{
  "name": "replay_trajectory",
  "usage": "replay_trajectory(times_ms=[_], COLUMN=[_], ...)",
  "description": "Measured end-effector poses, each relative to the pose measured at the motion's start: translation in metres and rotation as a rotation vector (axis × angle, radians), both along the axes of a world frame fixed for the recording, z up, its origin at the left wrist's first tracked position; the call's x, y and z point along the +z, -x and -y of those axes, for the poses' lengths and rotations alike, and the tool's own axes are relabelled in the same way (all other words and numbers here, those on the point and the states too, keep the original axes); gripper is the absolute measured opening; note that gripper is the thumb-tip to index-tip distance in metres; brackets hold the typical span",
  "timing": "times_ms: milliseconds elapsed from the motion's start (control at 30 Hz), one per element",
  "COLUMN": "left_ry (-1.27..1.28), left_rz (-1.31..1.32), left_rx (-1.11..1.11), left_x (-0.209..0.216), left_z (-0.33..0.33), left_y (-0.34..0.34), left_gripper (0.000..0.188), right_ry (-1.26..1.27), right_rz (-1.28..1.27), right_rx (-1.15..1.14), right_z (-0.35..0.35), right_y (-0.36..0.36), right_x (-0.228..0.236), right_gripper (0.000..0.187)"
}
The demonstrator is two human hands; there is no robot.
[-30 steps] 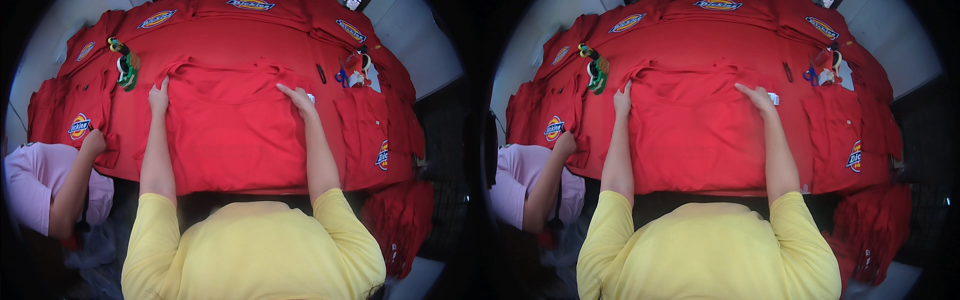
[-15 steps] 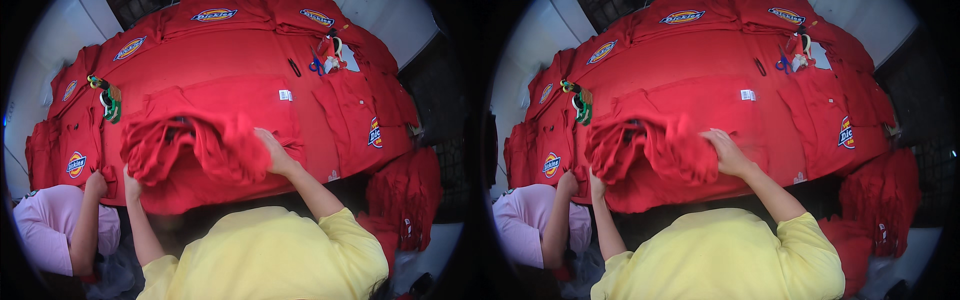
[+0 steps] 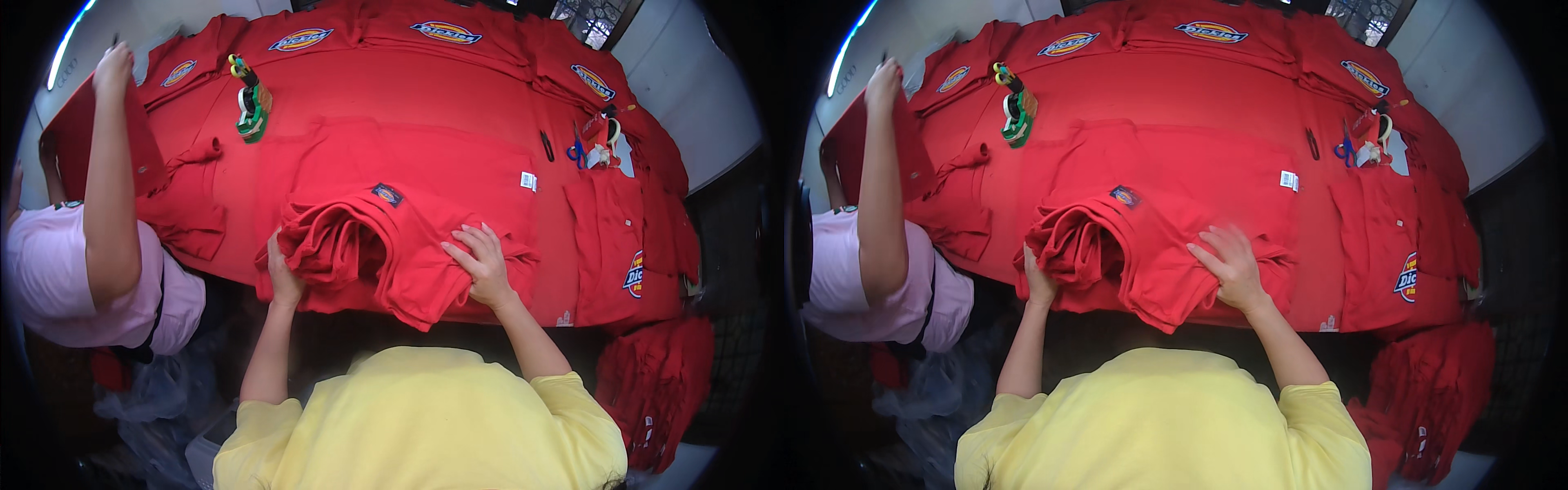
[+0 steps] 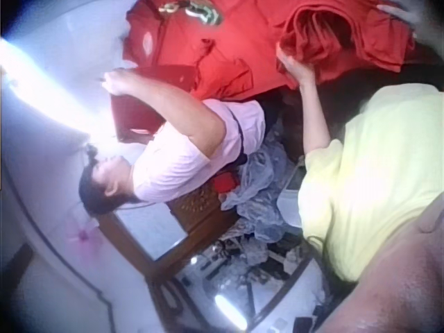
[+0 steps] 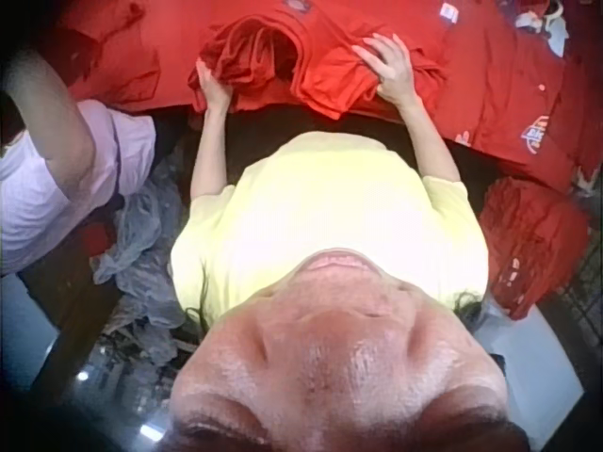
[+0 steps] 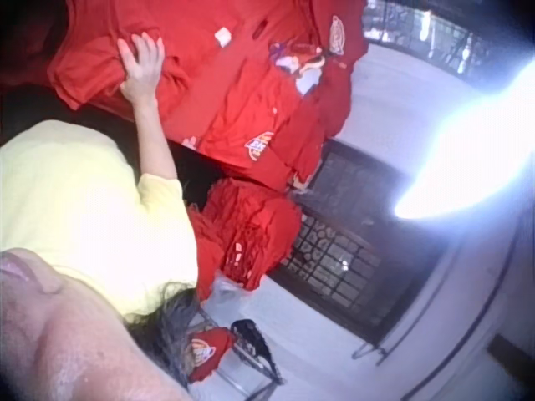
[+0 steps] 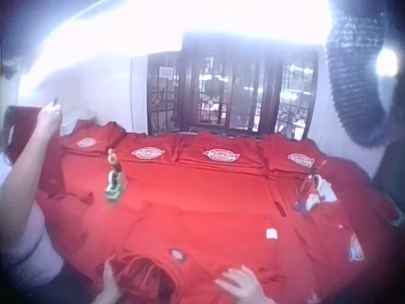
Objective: The person picks up red shirts one by one from a table, turns them over to check the collar and fabric, and applies small stickers to tags near the neck area using a pink pen.
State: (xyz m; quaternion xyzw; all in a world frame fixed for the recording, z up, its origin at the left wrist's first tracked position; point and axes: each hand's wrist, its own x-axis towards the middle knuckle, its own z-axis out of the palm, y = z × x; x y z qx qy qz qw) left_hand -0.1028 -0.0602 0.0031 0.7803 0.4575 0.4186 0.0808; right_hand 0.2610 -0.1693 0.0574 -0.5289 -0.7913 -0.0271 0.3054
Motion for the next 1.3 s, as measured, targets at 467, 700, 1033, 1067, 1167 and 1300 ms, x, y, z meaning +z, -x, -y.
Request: replay_trajectory(times_ms=[467, 700, 1033, 1067, 1167, 1300], left_ry=[0.019, -0.324, -0.536, -0.546, -0.547, -0.555], left_rz=[0.475, 0.525, 0.541, 0.536, 0.542, 0.557], left_rx=[-0.289, -0.252, -0.018, -0.002, 0.013, -0.008], left_x=[0.199, 0.336, 0.385, 0.388, 0.386, 0.373], left_z=[-0.085, -0.097, -0.154, -0.161, -0.194, -0.245], left_y=[-0.047, 0.025, 0.085, 0.084, 0.068, 0.019], left_gripper=[0.034, 0.034, 0.034, 0.034, 0.034, 0.034], right_ry=[-0.462, -0.583, -0.761, -0.767, -0.760, -0.733], right_rz=[-0.327, -0.577, -0.547, -0.537, -0.508, -0.487], right_rx=[-0.130, 0.367, 0.057, 0.021, -0.079, -0.204], right_z=[-0.103, -0.088, -0.074, -0.074, -0.077, -0.080], right_y=[-0.097, -0.105, -0.048, -0.045, -0.044, -0.064], right_x=[0.085, 0.328, 0.430, 0.429, 0.418, 0.400], right_gripper=[0.020, 0.026, 0.026, 0.025, 0.024, 0.022])
